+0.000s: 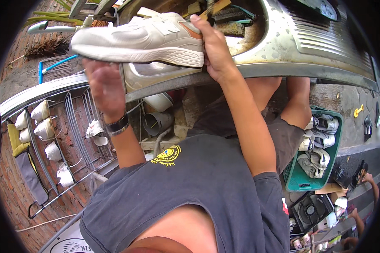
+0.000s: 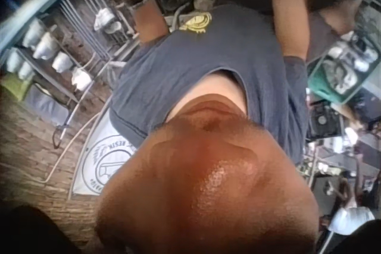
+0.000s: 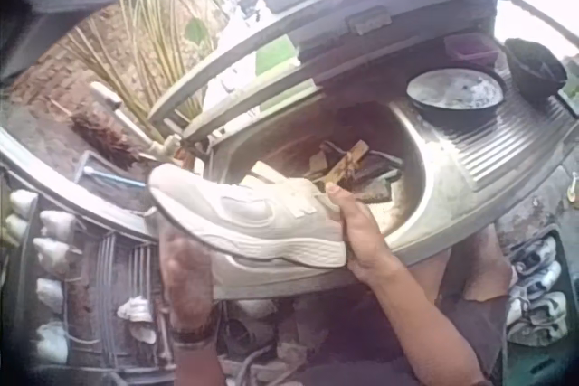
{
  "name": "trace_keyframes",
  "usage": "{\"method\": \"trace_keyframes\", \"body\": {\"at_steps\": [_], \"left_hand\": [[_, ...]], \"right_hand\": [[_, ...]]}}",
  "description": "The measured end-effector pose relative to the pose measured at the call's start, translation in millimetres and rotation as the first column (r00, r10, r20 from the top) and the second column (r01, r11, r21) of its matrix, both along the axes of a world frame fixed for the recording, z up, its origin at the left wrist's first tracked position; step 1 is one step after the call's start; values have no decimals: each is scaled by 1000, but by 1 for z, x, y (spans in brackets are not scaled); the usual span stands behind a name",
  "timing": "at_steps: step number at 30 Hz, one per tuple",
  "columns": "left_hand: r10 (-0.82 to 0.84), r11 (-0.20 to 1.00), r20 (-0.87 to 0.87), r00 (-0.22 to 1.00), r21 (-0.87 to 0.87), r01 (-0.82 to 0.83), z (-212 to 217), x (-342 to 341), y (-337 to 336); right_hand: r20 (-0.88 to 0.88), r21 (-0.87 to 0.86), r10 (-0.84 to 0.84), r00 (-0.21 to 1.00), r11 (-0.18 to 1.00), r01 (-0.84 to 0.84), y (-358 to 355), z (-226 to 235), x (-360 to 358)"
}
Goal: Washing and scrubbing a pair of sneakers in a sink.
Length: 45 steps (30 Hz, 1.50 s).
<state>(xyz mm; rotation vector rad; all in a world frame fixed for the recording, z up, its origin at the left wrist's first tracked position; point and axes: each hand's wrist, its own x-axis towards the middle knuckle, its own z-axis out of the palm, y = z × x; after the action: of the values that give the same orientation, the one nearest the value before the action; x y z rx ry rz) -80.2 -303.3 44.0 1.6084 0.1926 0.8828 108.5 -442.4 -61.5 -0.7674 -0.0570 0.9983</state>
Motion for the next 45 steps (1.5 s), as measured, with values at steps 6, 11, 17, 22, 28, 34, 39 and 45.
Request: {"method": "trace_keyframes", "body": {"at_steps": [6, 11, 17, 22, 28, 34, 39, 45], "left_hand": [[-113, 933, 86, 990, -333, 136, -33, 29, -4], [93, 987, 23, 995, -132, -90, -28, 43, -8], [459, 630, 14, 888, 699, -337, -33, 46, -31], [487, 456, -48, 872, 865, -207, -48, 45, -64], [105, 777, -313, 944, 618, 119, -72, 64, -54], [52, 768, -333, 942, 616, 176, -84, 85, -58], [-22, 779, -272, 962, 598, 187, -76, 93, -66], [-74, 833, -277, 958, 511, 212, -78, 91, -63]], "right_hand": [[3, -87, 224, 974, 971, -223, 16, 12, -9], [85, -133, 15, 996, 991, -4, 10, 20, -8], [250, -79, -105, 963, 989, 129, -34, 41, -10], [580, -196, -43, 813, 962, 191, -58, 56, -24], [747, -366, 151, 648, 906, 212, -83, 41, 3], [558, -555, 251, 791, 822, 131, -143, 140, 115], [844, -251, 515, -148, 624, 740, -152, 123, 185], [582, -378, 783, -222, 501, 778, -147, 121, 235]]}}
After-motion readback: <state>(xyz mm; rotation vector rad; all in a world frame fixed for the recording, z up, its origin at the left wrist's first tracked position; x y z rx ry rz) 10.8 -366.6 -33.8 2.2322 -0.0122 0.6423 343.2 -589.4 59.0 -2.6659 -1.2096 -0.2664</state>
